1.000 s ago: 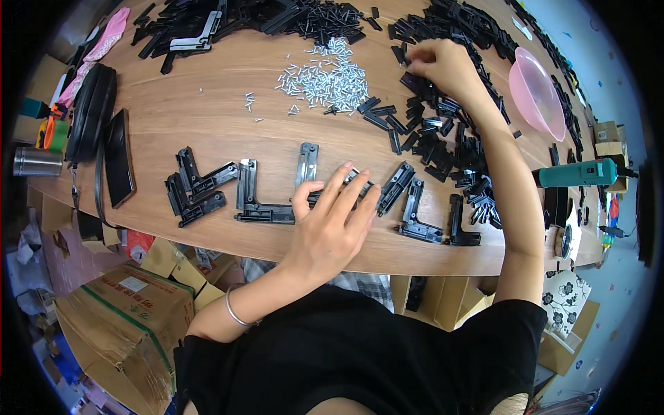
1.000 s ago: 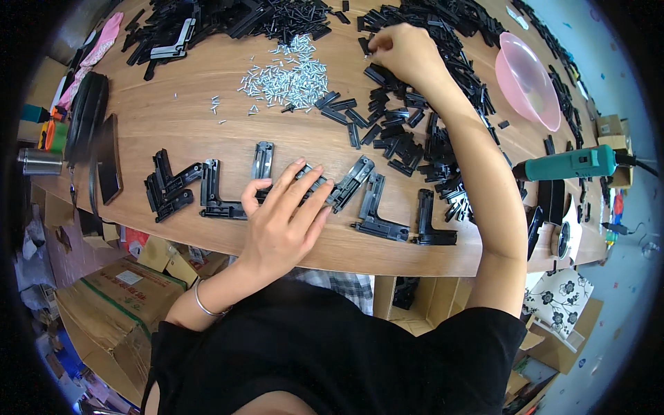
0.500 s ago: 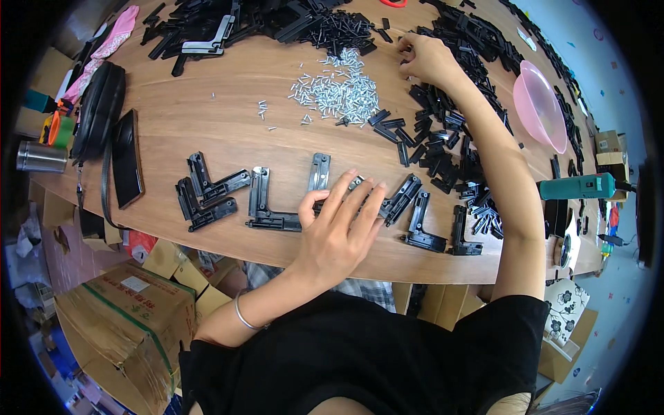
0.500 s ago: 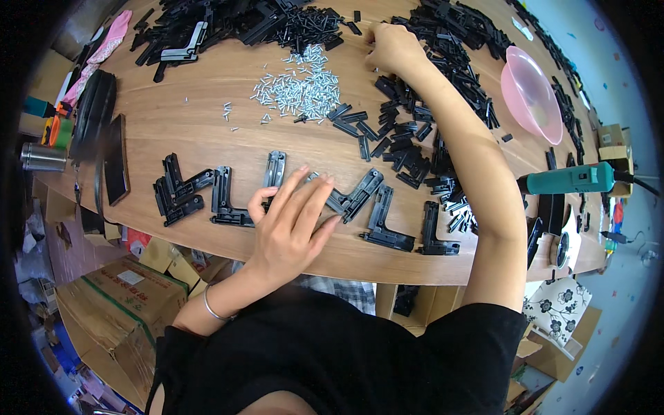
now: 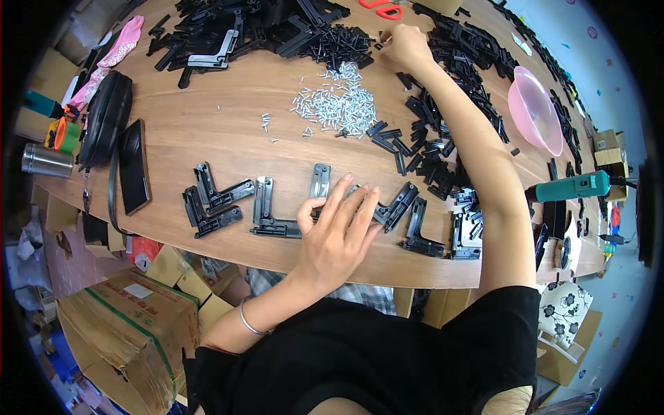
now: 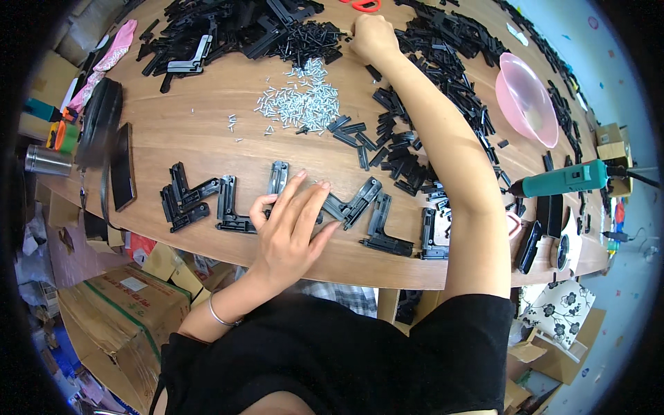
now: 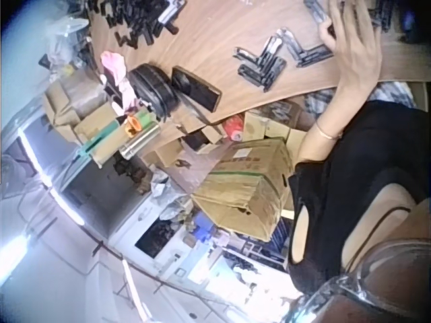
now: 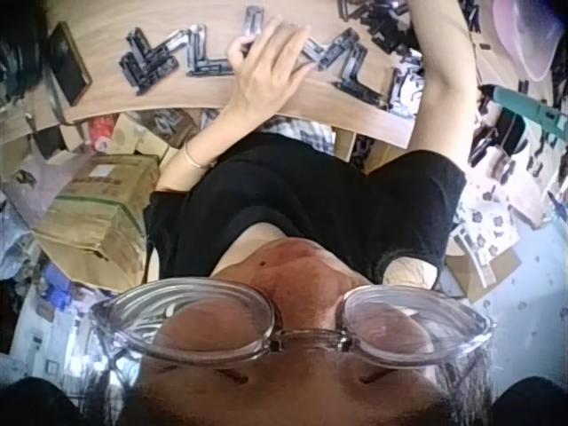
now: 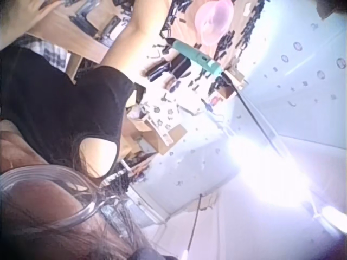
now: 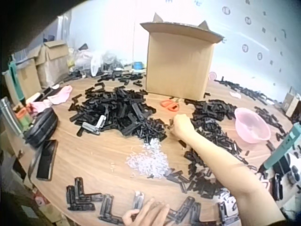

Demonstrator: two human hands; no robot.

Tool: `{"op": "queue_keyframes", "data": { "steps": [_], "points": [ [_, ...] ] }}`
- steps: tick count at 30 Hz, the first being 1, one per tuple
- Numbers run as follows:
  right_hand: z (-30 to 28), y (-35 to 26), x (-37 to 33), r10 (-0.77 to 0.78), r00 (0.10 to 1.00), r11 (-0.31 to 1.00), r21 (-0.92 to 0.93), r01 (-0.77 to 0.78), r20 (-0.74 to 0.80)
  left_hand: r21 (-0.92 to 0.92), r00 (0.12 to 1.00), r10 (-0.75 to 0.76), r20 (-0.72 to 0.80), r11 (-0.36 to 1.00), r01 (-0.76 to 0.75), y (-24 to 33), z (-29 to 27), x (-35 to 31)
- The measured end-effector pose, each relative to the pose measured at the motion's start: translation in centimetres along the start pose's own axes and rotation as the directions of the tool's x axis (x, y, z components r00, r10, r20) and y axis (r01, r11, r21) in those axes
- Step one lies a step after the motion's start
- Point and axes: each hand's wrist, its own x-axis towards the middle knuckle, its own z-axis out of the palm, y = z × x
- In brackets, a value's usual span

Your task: The person assembles small black metal hardware components on a wooden table. They pick up parts, align them, and use a green power drill to fasten screws. The person also sorts through a pile of screws and places finished units into a metal container.

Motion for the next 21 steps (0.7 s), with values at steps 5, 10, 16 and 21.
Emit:
{"op": "queue_keyframes", "data": {
  "steps": [5, 10, 16, 21],
  "points": [
    [-2.5, -0.6, -2.1, 0.052, 0.992, 0.917, 0.389, -0.091, 0.111, -0.022, 1.000, -0.019, 0.006, 1.000, 0.019, -0.2, 0.1, -0.1],
    [-3.2, 2.3, -3.4, 0.132, 0.924, 0.522, 0.767, -0.372, 0.358, -0.026, 1.000, -0.009, 0.008, 1.000, 0.009, -0.2, 0.4, -0.2],
    [-2.3, 2.8, -1.5, 0.132, 0.958, 0.819, 0.517, -0.249, 0.253, 0.000, 1.000, -0.017, 0.006, 1.000, 0.017, -0.1, 0.1, -0.1],
    [0.1, 1.2, 1.3, 0.193, 0.979, 0.962, 0.210, -0.176, -0.064, 0.000, 1.000, -0.014, -0.003, 1.000, 0.014, -0.1, 0.2, 0.0]
  ]
}}
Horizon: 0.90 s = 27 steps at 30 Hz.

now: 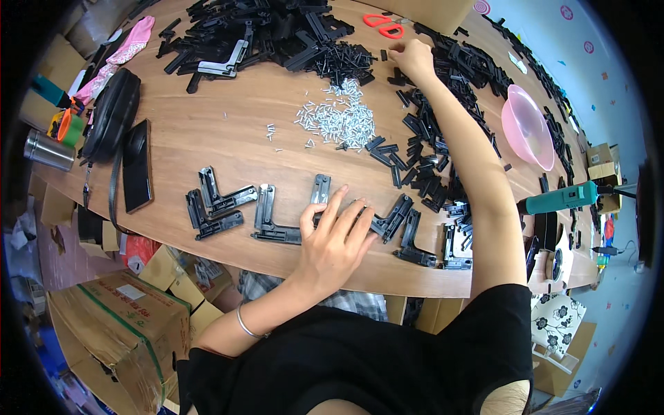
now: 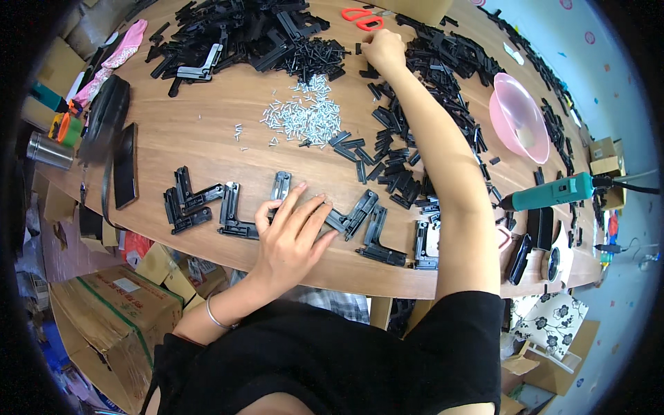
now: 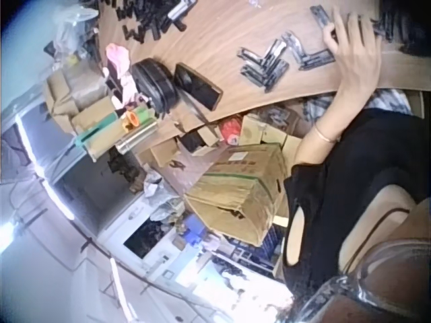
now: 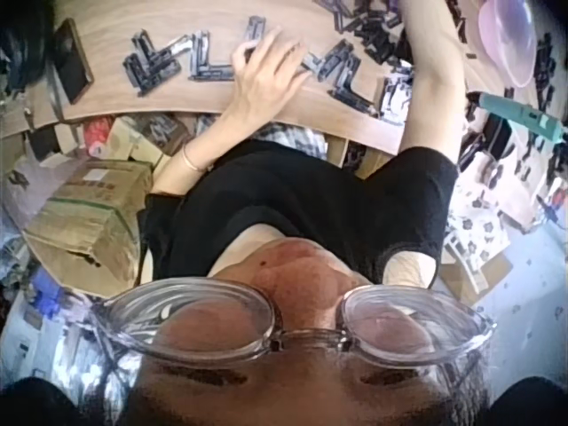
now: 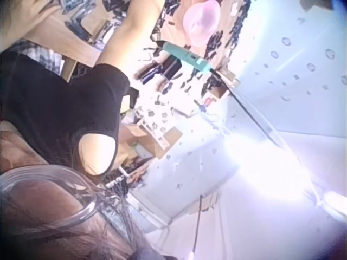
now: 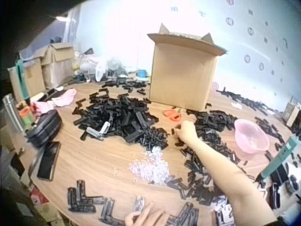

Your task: The person assembles small black metal hardware components on a wooden table. They pick up parts, align them, and use a green power drill to fasten screws. The person also sorts through a pile of screws and places finished units into a metal container.

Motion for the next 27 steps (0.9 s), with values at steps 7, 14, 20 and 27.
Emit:
{"op": "queue_keyframes", "data": {
  "steps": [7, 14, 20, 27],
  "points": [
    [-0.7, -2.3, 0.5, -0.012, 0.999, 0.988, -0.153, 0.019, 0.042, -0.015, 1.000, -0.016, -0.017, 1.000, 0.016, 0.0, 0.2, -0.1],
    [-2.6, -3.1, -2.1, -0.498, 0.800, 0.861, 0.304, 0.409, 0.335, -0.015, 1.000, -0.020, -0.011, 1.000, 0.019, -0.1, 0.1, -0.2],
    [-2.4, -2.2, -4.1, -0.463, 0.846, 0.866, 0.339, 0.368, 0.264, -0.023, 1.000, -0.011, -0.029, 1.000, 0.010, -0.1, 0.0, -0.2],
    [-3.5, -1.3, -5.7, -0.514, 0.833, 0.834, 0.346, 0.430, 0.204, 0.022, 1.000, -0.012, -0.019, 1.000, 0.012, 0.0, 0.1, 0.0]
  ]
}}
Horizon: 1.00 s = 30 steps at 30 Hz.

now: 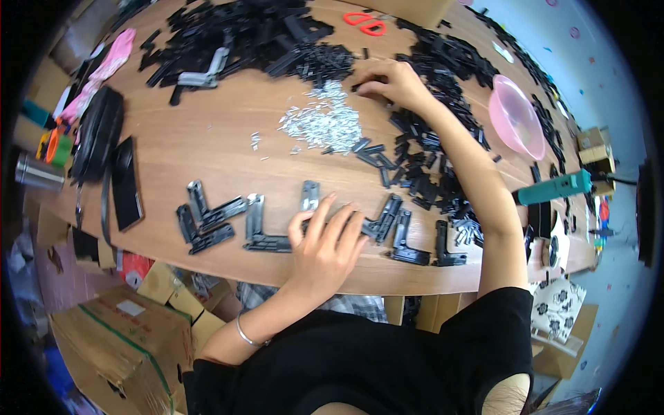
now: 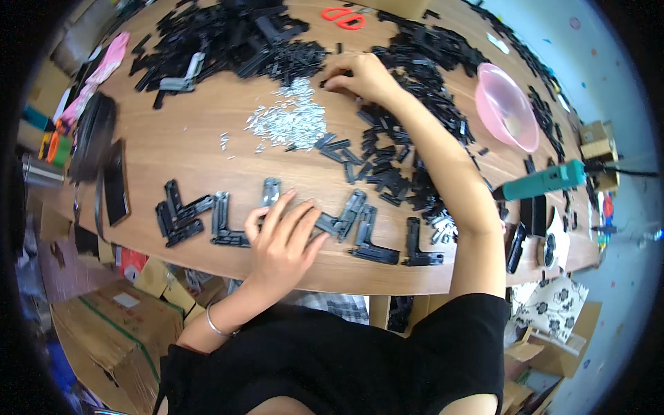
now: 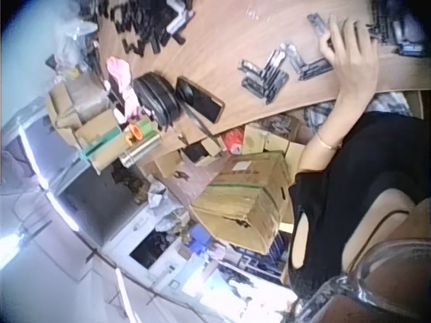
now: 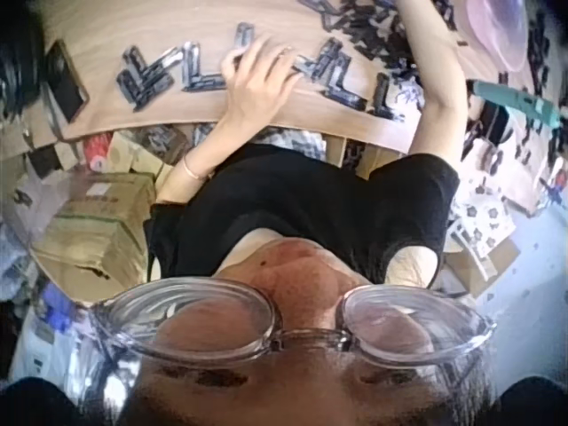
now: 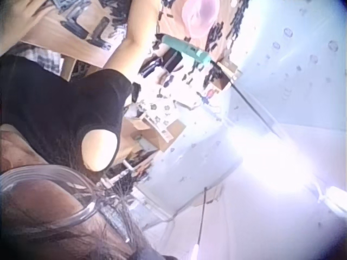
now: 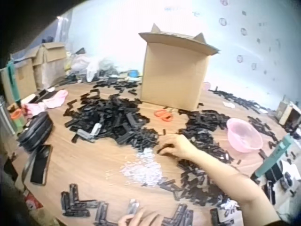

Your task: The person assembles small black metal hardware components on a wooden table. They pick up parts, align them, and use a green power drill to fasten screws. The person also sorts through a pile of screws and places finished units into a metal container.

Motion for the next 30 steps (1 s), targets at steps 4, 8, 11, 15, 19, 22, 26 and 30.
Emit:
{"op": "queue_keyframes", "data": {
  "steps": [4, 8, 11, 15, 19, 22, 26, 30],
  "points": [
    [-0.3, 0.5, -3.0, 0.083, 0.943, 0.866, -0.445, -0.228, -0.323, 0.032, 1.000, 0.002, 0.018, 0.999, -0.003, 0.1, 0.0, 0.1],
    [1.2, -0.5, -5.9, 0.291, 0.954, 0.845, -0.448, -0.293, -0.075, 0.043, 0.999, 0.012, 0.042, 0.999, -0.014, 0.3, -0.1, 0.4],
    [1.3, -2.2, -7.3, 0.217, 0.974, 0.959, -0.171, -0.224, -0.063, 0.044, 0.998, 0.016, 0.053, 0.999, -0.018, 0.3, 0.0, 0.4],
    [1.1, -5.2, -9.3, 0.152, 0.988, 0.986, -0.073, -0.151, 0.006, 0.061, 0.997, 0.017, 0.070, 0.998, -0.021, 0.4, -0.2, 0.4],
    [-0.6, -5.3, -9.4, 0.216, 0.963, 0.966, 0.182, -0.186, -0.159, 0.064, 0.998, 0.016, 0.065, 0.998, -0.020, 0.3, -0.3, 0.3],
    [-2.2, -1.4, -8.1, 0.453, 0.828, 0.888, 0.246, -0.387, -0.330, 0.068, 0.998, 0.017, 0.063, 0.997, -0.021, 0.3, -0.5, 0.3],
    [-2.8, 5.4, -6.2, 0.348, 0.799, 0.862, -0.167, -0.478, -0.490, 0.054, 0.997, 0.042, 0.065, 0.998, -0.045, 0.3, -0.2, 0.5],
    [-3.3, 7.9, -4.0, 0.530, 0.771, 0.685, -0.359, -0.634, -0.353, 0.050, 0.998, 0.035, 0.059, 0.998, -0.038, 0.4, -0.1, 0.7]
  ]
}}
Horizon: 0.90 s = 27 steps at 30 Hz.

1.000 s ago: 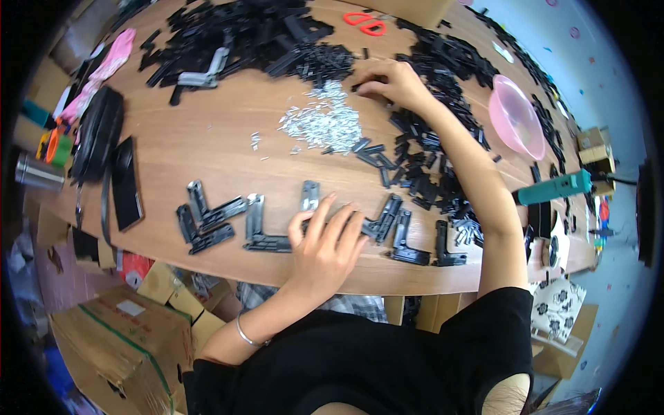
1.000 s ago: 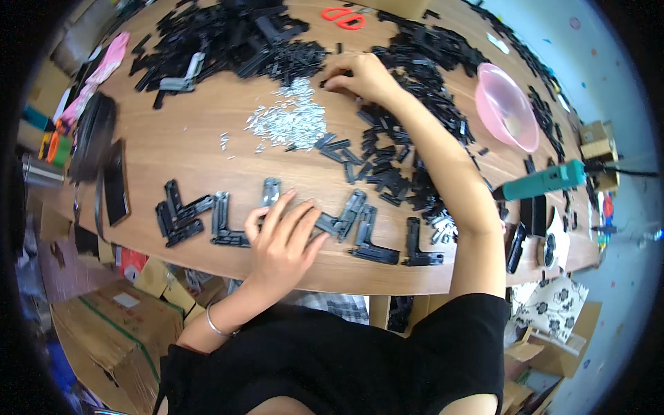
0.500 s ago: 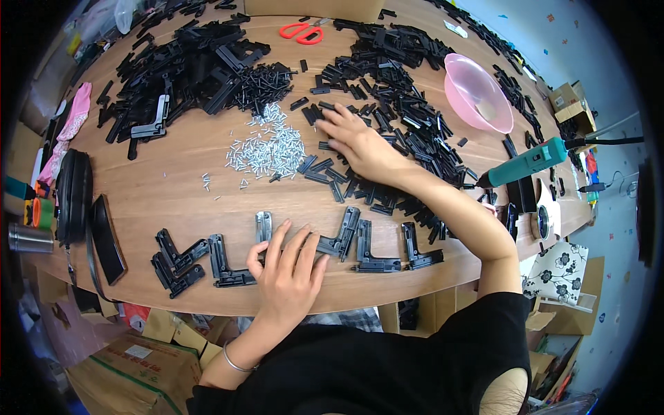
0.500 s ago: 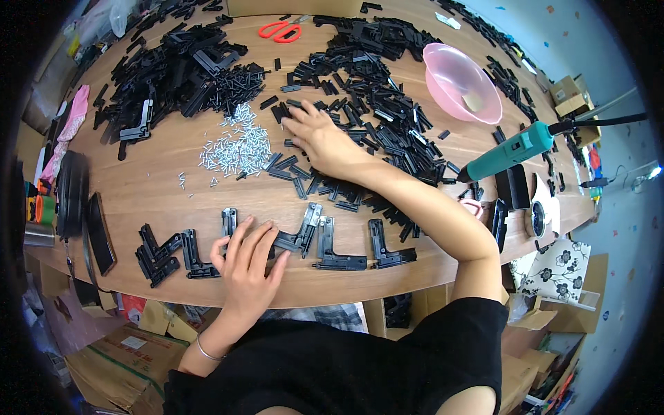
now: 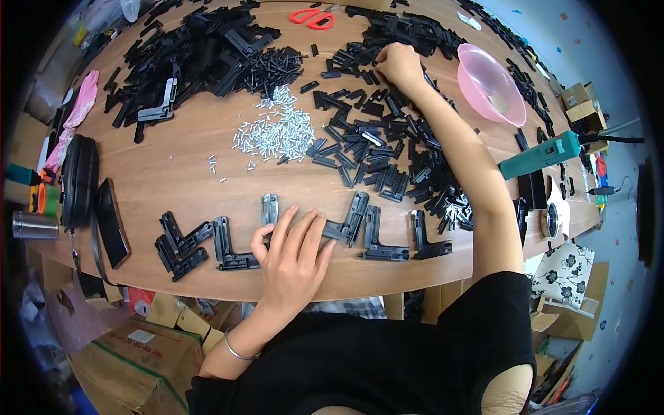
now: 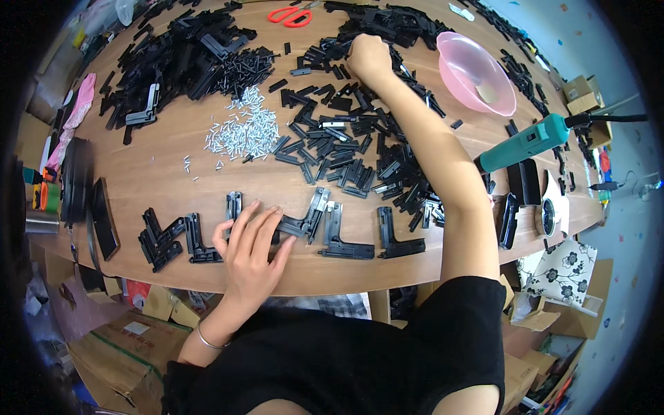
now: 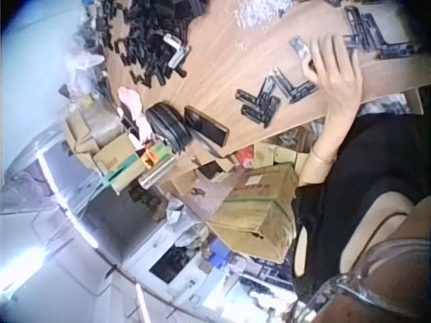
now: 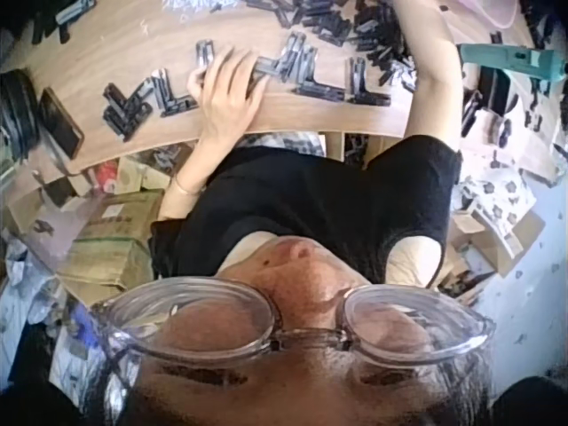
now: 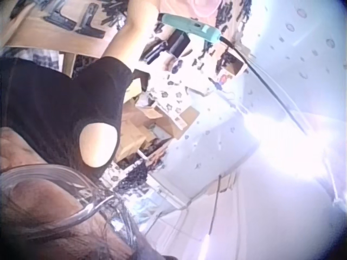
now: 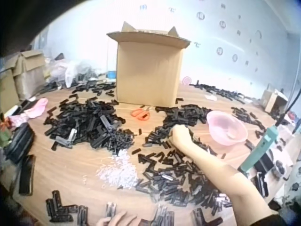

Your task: The person assembles small black metal hardware components on a wooden table. They pick up parts, align them, and use a green power drill to fasten screws. The person also sorts through a pile of screws and places finished units into a metal container.

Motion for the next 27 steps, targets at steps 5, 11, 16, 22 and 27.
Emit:
{"op": "queue_keyframes", "data": {
  "steps": [5, 11, 16, 22, 27],
  "points": [
    [-3.0, -2.4, -2.1, -0.164, 0.985, 0.986, 0.024, 0.165, -0.044, -0.003, 0.999, 0.001, -0.033, 1.000, -0.001, -0.3, 0.3, -0.4],
    [-10.6, -8.3, -14.8, -0.297, 0.930, 0.624, 0.781, 0.019, 0.215, -0.036, 0.998, -0.058, 0.009, 0.998, 0.058, -0.5, -0.9, -1.1],
    [-11.3, -9.9, -23.3, -0.324, 0.934, 0.680, 0.723, 0.120, 0.149, -0.019, 0.991, -0.065, 0.120, 0.998, 0.068, -0.3, -1.3, -0.5],
    [-9.5, -11.1, -25.6, -0.378, 0.918, 0.741, 0.556, 0.377, -0.120, -0.014, 0.996, -0.070, 0.056, 0.997, 0.070, -0.4, -0.6, -0.8],
    [-10.4, -10.2, -25.4, -0.391, 0.912, 0.781, 0.478, 0.401, -0.126, -0.029, 0.998, -0.056, 0.009, 0.998, 0.056, -0.7, -0.5, -1.2]
  ]
}}
